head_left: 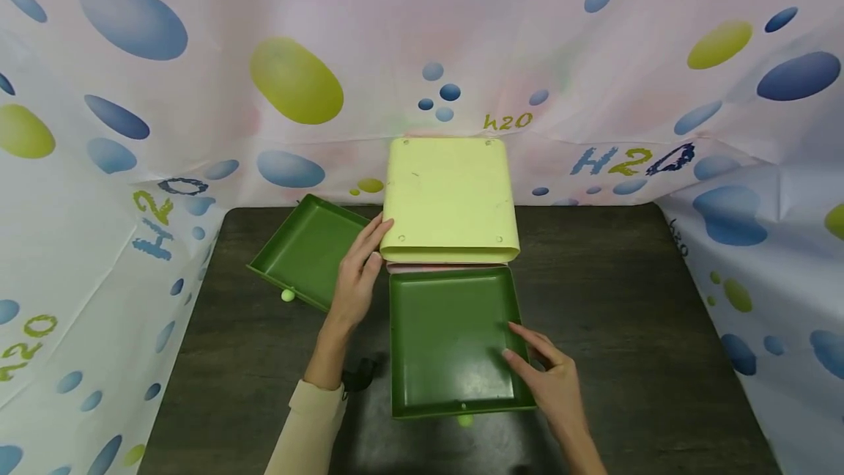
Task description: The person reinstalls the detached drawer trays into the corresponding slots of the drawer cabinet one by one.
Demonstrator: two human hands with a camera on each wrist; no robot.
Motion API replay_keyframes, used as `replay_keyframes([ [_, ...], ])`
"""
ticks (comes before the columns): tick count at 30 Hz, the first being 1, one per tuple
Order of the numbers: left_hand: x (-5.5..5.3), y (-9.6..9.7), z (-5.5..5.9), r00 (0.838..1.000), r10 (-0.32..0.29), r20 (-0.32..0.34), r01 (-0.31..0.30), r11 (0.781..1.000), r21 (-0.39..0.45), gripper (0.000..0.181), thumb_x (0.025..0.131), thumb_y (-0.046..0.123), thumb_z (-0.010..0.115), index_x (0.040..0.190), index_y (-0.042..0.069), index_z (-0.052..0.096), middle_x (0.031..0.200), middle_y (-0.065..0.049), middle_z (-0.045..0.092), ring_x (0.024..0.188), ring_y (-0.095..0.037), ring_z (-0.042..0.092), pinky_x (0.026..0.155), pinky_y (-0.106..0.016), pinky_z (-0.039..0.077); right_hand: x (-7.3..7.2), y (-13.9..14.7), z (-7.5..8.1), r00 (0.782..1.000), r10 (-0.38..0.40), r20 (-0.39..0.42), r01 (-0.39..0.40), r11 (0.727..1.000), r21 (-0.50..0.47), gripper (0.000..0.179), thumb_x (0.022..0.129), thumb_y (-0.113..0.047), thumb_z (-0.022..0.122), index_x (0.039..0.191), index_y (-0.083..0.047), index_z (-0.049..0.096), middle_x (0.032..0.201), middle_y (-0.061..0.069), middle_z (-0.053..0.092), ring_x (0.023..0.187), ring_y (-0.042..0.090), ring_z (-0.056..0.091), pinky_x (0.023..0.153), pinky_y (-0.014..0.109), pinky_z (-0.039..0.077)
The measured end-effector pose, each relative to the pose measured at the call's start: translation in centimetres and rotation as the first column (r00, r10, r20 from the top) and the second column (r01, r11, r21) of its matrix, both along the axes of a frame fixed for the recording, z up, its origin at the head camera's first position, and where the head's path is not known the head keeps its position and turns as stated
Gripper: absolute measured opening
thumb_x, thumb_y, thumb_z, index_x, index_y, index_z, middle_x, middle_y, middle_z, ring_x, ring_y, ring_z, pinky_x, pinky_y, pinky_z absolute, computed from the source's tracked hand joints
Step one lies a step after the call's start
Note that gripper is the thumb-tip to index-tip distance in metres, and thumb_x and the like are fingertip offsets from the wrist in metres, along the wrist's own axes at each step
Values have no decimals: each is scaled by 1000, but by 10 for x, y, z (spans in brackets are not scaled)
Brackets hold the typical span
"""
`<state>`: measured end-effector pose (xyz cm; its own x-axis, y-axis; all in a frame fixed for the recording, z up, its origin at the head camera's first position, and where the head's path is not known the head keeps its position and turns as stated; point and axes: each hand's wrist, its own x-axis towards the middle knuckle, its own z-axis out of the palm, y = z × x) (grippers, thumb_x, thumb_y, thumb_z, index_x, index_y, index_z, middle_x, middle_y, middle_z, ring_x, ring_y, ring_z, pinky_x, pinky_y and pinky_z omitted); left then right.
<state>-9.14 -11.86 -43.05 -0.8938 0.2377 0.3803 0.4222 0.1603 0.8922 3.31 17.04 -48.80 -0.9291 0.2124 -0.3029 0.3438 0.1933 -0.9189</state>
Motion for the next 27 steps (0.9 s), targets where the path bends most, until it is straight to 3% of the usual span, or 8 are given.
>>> replay_keyframes([
  [4, 1, -1, -1, 1000, -4, 3, 4, 1000, 2, 59, 108, 40, 40, 149, -3, 42, 157, -25, 28, 145, -34, 31, 108, -56, 34, 0, -4, -1, 1000, -1, -12, 1, 1000, -16, 48, 84, -28, 82, 130, -23, 69, 132, 0, 61, 126, 10, 48, 102, 32, 40],
  [12, 0, -1, -1, 1000, -5, 8, 5, 1000, 9, 59, 108, 39, 40, 149, -3, 42, 157, -25, 28, 145, -35, 30, 108, -60, 31, -2, -7, -2, 999, -16, -33, 16, 1000, -12, 46, 85, -27, 82, 129, -24, 70, 130, -1, 63, 122, 7, 50, 99, 25, 40],
  [18, 0, -1, -2, 1000, -3, -1, 3, 1000, 2, 62, 108, 43, 39, 149, -3, 42, 157, -27, 28, 144, -37, 30, 106, -60, 34, -5, -8, -5, 998, -13, -55, 11, 999, -30, 46, 85, -26, 82, 129, -22, 69, 131, 0, 62, 124, 7, 50, 104, 33, 40],
  [25, -11, -6, -36, 1000, 2, -18, -2, 1000, 1, 62, 105, 50, 38, 153, 10, 41, 161, -13, 27, 146, -30, 30, 107, -58, 35, -10, -8, -6, 997, -13, -79, 8, 998, -64, 45, 85, -25, 82, 129, -21, 70, 131, 3, 62, 128, 13, 48, 110, 42, 36],
  [27, -12, -7, -40, 1000, 5, -22, -5, 1000, -2, 62, 105, 53, 37, 153, 15, 41, 161, -9, 27, 146, -27, 30, 107, -56, 35, -12, -8, -7, 996, -7, -88, 2, 998, -61, 45, 86, -25, 81, 129, -21, 69, 132, 4, 62, 129, 13, 47, 109, 42, 35],
])
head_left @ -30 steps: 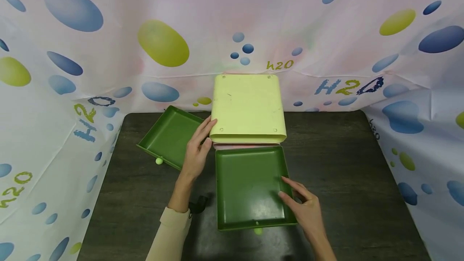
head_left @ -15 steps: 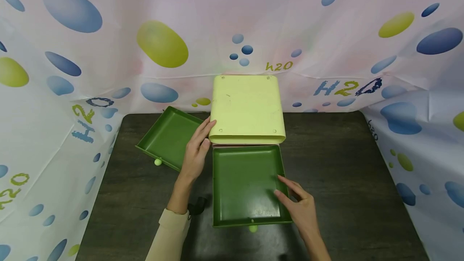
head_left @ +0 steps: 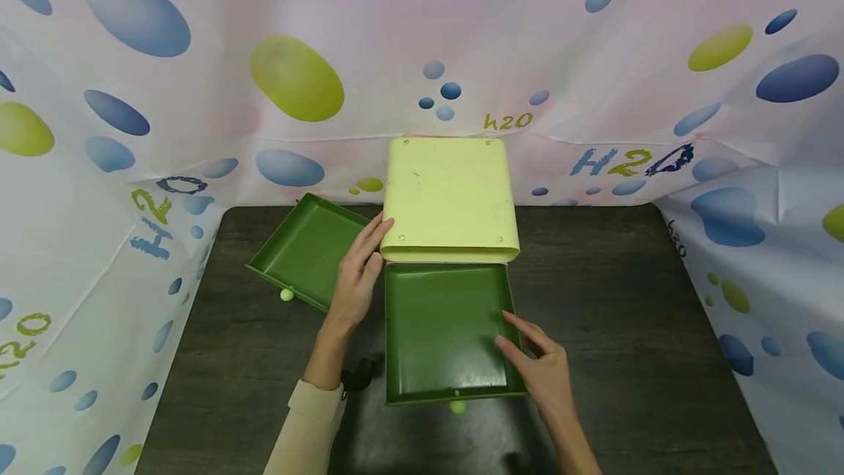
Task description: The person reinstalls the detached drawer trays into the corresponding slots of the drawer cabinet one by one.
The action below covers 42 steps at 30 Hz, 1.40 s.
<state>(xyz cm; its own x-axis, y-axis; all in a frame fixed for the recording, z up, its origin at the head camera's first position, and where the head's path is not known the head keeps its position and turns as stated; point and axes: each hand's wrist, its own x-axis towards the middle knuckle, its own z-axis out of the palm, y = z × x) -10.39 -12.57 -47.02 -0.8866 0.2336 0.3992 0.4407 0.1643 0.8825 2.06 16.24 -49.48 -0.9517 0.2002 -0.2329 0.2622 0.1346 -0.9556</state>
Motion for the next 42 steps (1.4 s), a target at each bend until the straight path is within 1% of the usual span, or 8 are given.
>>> replay_keyframes([
  [7, -1, 0, 0, 1000, 1, -8, -1, 1000, 1, 60, 104, 55, 37, 153, 21, 41, 161, -5, 28, 146, -23, 30, 107, -56, 35, -9, 2, 0, 1000, 11, -4, -11, 1000, 26, 42, 88, -26, 79, 129, -22, 69, 131, 1, 62, 127, 10, 48, 106, 38, 36],
  [14, 11, 6, 34, 1000, -10, -3, 10, 1000, 9, 62, 107, 43, 39, 150, -2, 41, 157, -25, 28, 144, -36, 31, 107, -60, 33, -10, 4, 0, 1000, 2, 8, -2, 1000, 28, 42, 88, -27, 79, 129, -22, 69, 131, 1, 62, 126, 10, 48, 106, 37, 36],
  [16, 11, 6, 36, 1000, -8, 0, 8, 1000, 2, 62, 107, 43, 39, 149, -4, 41, 157, -27, 28, 144, -36, 31, 107, -59, 34, -10, 4, -1, 1000, 1, 11, -2, 1000, 28, 43, 88, -27, 79, 129, -22, 69, 132, 1, 61, 127, 10, 47, 106, 38, 35],
  [22, 3, 2, 14, 1000, -8, -6, 8, 1000, 7, 61, 107, 44, 39, 151, 3, 41, 159, -21, 27, 145, -34, 30, 108, -59, 32, -13, 2, -4, 1000, -1, 0, 1, 1000, 17, 44, 88, -30, 78, 130, -22, 68, 135, 2, 59, 131, 15, 46, 108, 41, 35],
  [26, -2, 0, -1, 1000, 0, -16, 0, 1000, 0, 60, 106, 50, 38, 153, 13, 41, 161, -11, 27, 146, -27, 30, 109, -56, 33, -15, 1, -6, 1000, 11, -10, -11, 1000, 19, 43, 91, -33, 75, 132, -25, 67, 137, -1, 58, 131, 14, 46, 106, 41, 35],
  [29, -3, -1, -3, 1000, -1, -19, 1, 1000, -8, 60, 105, 53, 37, 154, 18, 41, 161, -5, 28, 146, -24, 30, 109, -54, 33, -16, 2, -7, 999, 35, -20, -35, 999, 33, 43, 93, -33, 72, 135, -27, 64, 139, -1, 56, 132, 14, 45, 107, 41, 35],
  [36, -3, -1, -3, 1000, -1, -24, 1, 1000, -9, 59, 105, 53, 37, 153, 19, 41, 161, -5, 28, 146, -23, 30, 110, -54, 33, -15, 5, -8, 990, 119, -81, -115, 992, 42, 47, 96, -24, 69, 142, -25, 57, 143, 1, 52, 137, 18, 41, 110, 49, 32],
  [42, -2, 0, -1, 1000, -3, -13, 3, 1000, -7, 56, 107, 45, 38, 153, 12, 41, 161, -10, 27, 146, -27, 29, 110, -56, 32, -16, 4, -10, 989, 116, -89, -113, 993, 36, 50, 94, -20, 72, 142, -24, 58, 143, -3, 52, 137, 16, 41, 106, 25, 36],
])
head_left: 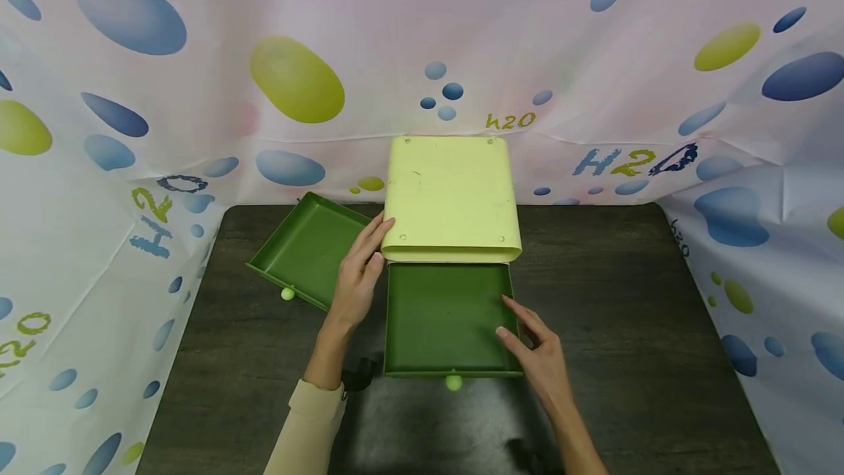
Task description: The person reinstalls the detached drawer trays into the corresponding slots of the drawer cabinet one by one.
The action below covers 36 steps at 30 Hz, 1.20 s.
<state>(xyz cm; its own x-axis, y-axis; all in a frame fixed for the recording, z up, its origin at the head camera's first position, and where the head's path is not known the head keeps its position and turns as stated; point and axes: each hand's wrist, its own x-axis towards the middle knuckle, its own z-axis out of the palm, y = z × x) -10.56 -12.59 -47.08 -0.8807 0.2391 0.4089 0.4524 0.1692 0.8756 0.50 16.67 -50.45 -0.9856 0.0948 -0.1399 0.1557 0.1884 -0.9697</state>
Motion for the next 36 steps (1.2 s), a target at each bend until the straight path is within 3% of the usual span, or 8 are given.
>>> replay_keyframes([
  [3, 5, 2, 13, 1000, -5, 9, 5, 1000, -1, 55, 108, 40, 38, 152, 6, 41, 160, -17, 27, 146, -31, 29, 110, -58, 31, -1, -1, -1, 1000, -7, -13, 7, 1000, 19, 50, 93, -22, 73, 141, -25, 59, 143, -3, 52, 136, 16, 43, 102, 21, 37],
  [8, 15, 6, 36, 1000, -5, 22, 5, 1000, -7, 56, 109, 36, 39, 150, -2, 41, 158, -24, 28, 145, -35, 30, 109, -59, 31, -6, -2, -3, 999, -5, -38, 6, 999, 36, 49, 94, -24, 72, 141, -25, 59, 144, -1, 52, 136, 18, 43, 106, 41, 37],
  [17, 15, 6, 33, 1000, -1, 29, 1, 1000, -1, 48, 110, 25, 38, 149, -2, 41, 158, -24, 28, 145, -35, 29, 109, -59, 32, -13, 7, -3, 984, 154, -94, -154, 988, 4, 61, 96, -15, 69, 151, -23, 45, 153, 11, 40, 143, 34, 32, 110, 62, 26],
  [22, 15, 5, 32, 1000, -3, 29, 3, 1000, 7, 47, 110, 23, 38, 150, -2, 42, 158, -22, 28, 146, -33, 30, 109, -57, 32, -15, 19, 1, 941, 332, -69, -333, 943, -13, 83, 92, -12, 71, 159, -29, 26, 161, 14, 21, 144, 46, 22, 105, 71, 26],
  [25, 13, 4, 28, 1000, -3, 27, 2, 1000, 10, 45, 110, 22, 38, 151, 3, 42, 159, -19, 28, 146, -29, 29, 110, -55, 32, -17, 24, 1, 907, 416, -65, -420, 906, -54, 95, 88, -9, 74, 161, -30, 16, 164, 15, 12, 141, 51, 24, 101, 65, 36],
  [29, 12, 4, 28, 1000, -6, 27, 6, 1000, 11, 43, 108, 11, 39, 151, 3, 41, 159, -20, 28, 146, -29, 29, 111, -55, 31, -21, 27, -1, 882, 466, -71, -471, 873, -126, 107, 83, -4, 78, 162, -29, 11, 164, 14, 5, 137, 52, 28, 92, 42, 50],
  [32, 14, 5, 34, 1000, -6, 31, 6, 1000, 10, 43, 108, 7, 39, 150, -1, 42, 158, -23, 28, 146, -31, 30, 111, -56, 31, -23, 26, -2, 879, 470, -77, -476, 869, -137, 109, 81, -2, 79, 162, -29, 10, 165, 12, 3, 139, 52, 26, 92, 37, 50],
  [36, 14, 6, 35, 1000, -3, 28, 3, 1000, 8, 45, 110, 19, 39, 149, -2, 42, 157, -24, 28, 145, -33, 30, 110, -57, 31, -26, 26, -1, 889, 453, -70, -458, 882, -109, 108, 82, -5, 80, 161, -30, 12, 165, 10, 5, 139, 50, 26, 91, 40, 51],
])
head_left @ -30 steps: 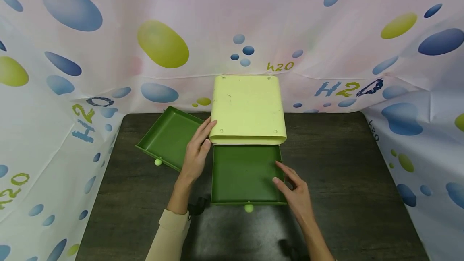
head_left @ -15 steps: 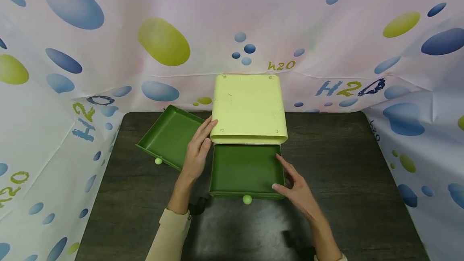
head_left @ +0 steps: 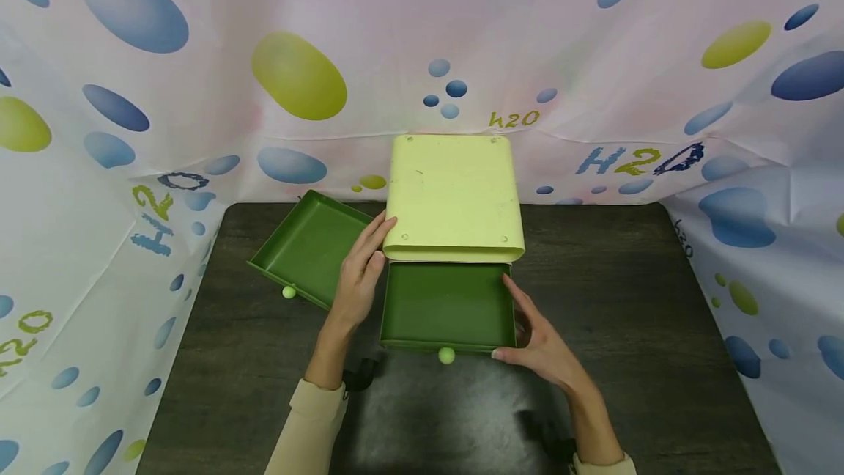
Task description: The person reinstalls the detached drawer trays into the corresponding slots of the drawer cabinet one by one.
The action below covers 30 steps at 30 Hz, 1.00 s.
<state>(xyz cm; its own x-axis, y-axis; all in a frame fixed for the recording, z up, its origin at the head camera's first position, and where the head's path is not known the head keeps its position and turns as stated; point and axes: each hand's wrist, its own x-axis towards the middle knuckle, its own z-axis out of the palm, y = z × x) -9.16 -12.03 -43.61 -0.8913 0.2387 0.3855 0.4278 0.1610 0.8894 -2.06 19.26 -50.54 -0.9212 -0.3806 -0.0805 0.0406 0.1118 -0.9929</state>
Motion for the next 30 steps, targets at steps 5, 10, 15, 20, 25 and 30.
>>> replay_keyframes([
  [5, 0, 1, 1, 1000, 2, 4, -2, 1000, -5, 54, 110, 33, 38, 149, -3, 42, 157, -26, 28, 145, -34, 30, 109, -57, 32, -4, 0, 1, 998, -54, -28, 55, 997, 54, 102, 84, -8, 80, 160, -32, 17, 163, 11, 13, 135, 47, 36, 88, 37, 52],
  [10, -1, 1, -3, 1000, -1, 5, 1, 1000, 0, 55, 109, 35, 38, 149, -3, 41, 158, -25, 27, 145, -35, 30, 109, -57, 33, -6, -1, -2, 994, -91, -54, 95, 993, 64, 97, 84, -7, 80, 160, -30, 23, 156, 14, 26, 125, 44, 47, 82, 35, 54],
  [15, -10, -3, -28, 1000, 9, -13, -9, 1000, 0, 55, 109, 40, 37, 152, 5, 41, 160, -15, 27, 146, -31, 29, 110, -55, 32, -5, -2, -7, 985, -139, -102, 146, 988, 59, 93, 84, -4, 80, 159, -25, 28, 151, 14, 34, 115, 41, 54, 78, 34, 56],
  [20, -14, -6, -39, 999, 21, -33, -21, 1000, -11, 58, 106, 50, 36, 153, 17, 42, 161, -8, 29, 146, -24, 30, 110, -52, 34, -5, -5, -7, 965, -199, -169, 216, 972, 91, 86, 84, -4, 80, 156, -22, 35, 145, 12, 42, 114, 38, 57, 77, 31, 57],
  [25, -14, -5, -38, 999, 20, -36, -20, 1000, 0, 58, 105, 53, 37, 153, 21, 42, 161, -5, 30, 146, -22, 31, 110, -49, 35, -4, -8, -4, 934, -258, -246, 305, 936, 176, 80, 84, -8, 82, 152, -23, 43, 138, 9, 50, 109, 34, 61, 75, 29, 57],
  [30, -14, -5, -37, 999, 25, -37, -24, 1000, 10, 58, 106, 51, 36, 152, 18, 43, 160, -6, 30, 145, -23, 32, 109, -47, 37, -5, -12, -4, 901, -313, -301, 386, 894, 226, 73, 83, -14, 83, 147, -25, 49, 133, 5, 54, 102, 26, 64, 71, 28, 57],
])
